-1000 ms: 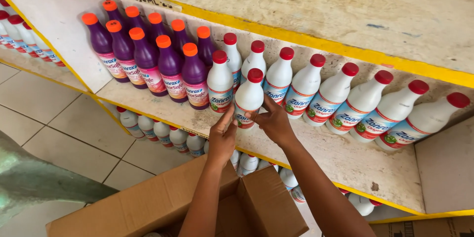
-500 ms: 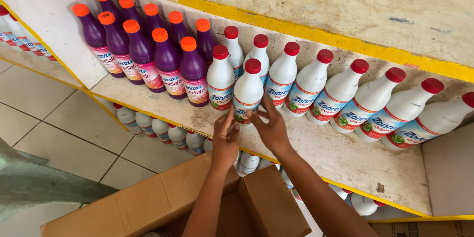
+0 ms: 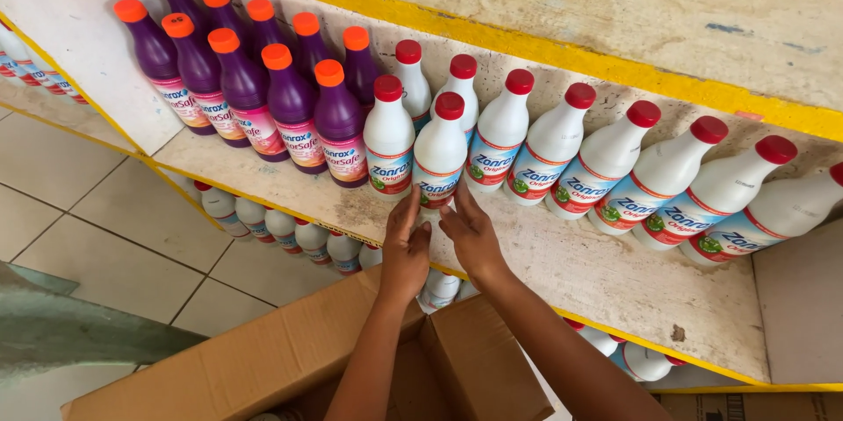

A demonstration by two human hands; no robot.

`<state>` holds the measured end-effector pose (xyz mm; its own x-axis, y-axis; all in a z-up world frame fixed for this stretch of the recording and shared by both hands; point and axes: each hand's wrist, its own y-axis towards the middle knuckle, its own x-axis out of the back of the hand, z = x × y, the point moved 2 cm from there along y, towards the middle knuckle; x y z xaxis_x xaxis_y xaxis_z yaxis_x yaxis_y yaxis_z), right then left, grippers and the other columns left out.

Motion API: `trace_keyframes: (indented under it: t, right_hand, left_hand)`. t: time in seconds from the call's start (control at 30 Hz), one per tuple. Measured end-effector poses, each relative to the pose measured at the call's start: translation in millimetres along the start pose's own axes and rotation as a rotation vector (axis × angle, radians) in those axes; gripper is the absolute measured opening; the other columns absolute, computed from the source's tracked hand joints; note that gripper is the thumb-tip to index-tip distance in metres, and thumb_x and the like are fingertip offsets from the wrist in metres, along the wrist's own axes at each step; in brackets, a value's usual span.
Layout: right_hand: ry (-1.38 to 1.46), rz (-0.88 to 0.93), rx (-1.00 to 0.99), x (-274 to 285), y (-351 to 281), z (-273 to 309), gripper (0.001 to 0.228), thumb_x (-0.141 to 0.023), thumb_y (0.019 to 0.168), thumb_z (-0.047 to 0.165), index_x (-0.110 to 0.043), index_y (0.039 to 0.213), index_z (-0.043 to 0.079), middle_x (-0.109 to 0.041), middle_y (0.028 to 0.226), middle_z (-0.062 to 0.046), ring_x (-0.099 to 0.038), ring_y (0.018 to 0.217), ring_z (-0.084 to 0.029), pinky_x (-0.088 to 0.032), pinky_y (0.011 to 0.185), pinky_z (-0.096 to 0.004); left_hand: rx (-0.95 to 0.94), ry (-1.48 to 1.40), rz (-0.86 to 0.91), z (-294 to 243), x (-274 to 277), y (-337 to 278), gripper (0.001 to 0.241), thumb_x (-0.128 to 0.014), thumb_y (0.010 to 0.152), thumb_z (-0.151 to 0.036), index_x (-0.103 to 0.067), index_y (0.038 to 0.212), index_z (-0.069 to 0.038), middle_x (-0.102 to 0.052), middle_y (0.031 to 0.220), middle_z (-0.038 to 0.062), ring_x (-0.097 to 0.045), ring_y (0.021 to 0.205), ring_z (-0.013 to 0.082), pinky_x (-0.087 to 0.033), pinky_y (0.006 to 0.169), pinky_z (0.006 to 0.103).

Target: Taking bottles of bleach from a cardboard box and placing them neatly on a store shelf.

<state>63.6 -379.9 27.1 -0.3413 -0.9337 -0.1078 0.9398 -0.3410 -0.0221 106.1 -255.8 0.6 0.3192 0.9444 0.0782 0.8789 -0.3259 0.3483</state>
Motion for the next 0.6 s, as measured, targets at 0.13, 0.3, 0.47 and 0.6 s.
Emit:
trace_keyframes:
  t: [0.13,0.3,0.47,0.6]
  right_hand:
    - [0.023,0.029,0.026,0.7,1.3,-5.4,0.076,-0.053,0.102,0.019,-0.011,0.165,0.014,-0.041,0.162,-0.004,-0.048,0.132,-0.014,-0.043,0.107,-0.034]
    - [0.1,0.063,0.07,0.0,-3.5,-3.8,0.079,-0.054,0.099,0.01,-0.014,0.168,0.012,-0.032,0.168,-0.005,-0.046,0.125,-0.014,-0.042,0.102,-0.032]
    - [0.12,-0.049,0.031,10.3,-10.0,-49.0,0.08,-0.063,0.094,0.001,-0.021,0.162,0.009,-0.032,0.163,-0.009,-0.05,0.138,-0.018,-0.048,0.108,-0.034]
    - [-0.011,0.029,0.098,-19.7,-56.7,-37.8,0.062,-0.067,0.089,-0.001,-0.045,0.147,0.004,-0.054,0.145,-0.012,-0.061,0.123,-0.019,-0.052,0.101,-0.033]
  left_hand:
    - [0.016,-0.006,0.01,3.7,0.3,1.2,0.067,-0.053,0.098,0.004,-0.042,0.158,-0.024,-0.049,0.15,0.014,-0.051,0.141,0.0278,-0.043,0.113,0.0369]
    - [-0.043,-0.017,0.019,7.1,4.8,1.4,0.067,-0.054,0.097,0.005,-0.044,0.158,-0.02,-0.051,0.152,0.015,-0.051,0.141,0.0272,-0.044,0.113,0.0373]
    - [0.142,-0.27,0.069,42.4,43.2,-27.3,0.067,-0.064,0.095,-0.004,-0.037,0.156,-0.014,-0.052,0.149,0.013,-0.061,0.124,0.0208,-0.053,0.099,0.0327]
    - [0.317,0.026,0.269,-0.6,132.5,-71.7,0.038,-0.074,0.092,-0.018,-0.066,0.127,-0.005,-0.075,0.11,0.009,-0.07,0.098,0.0161,-0.057,0.087,0.0304]
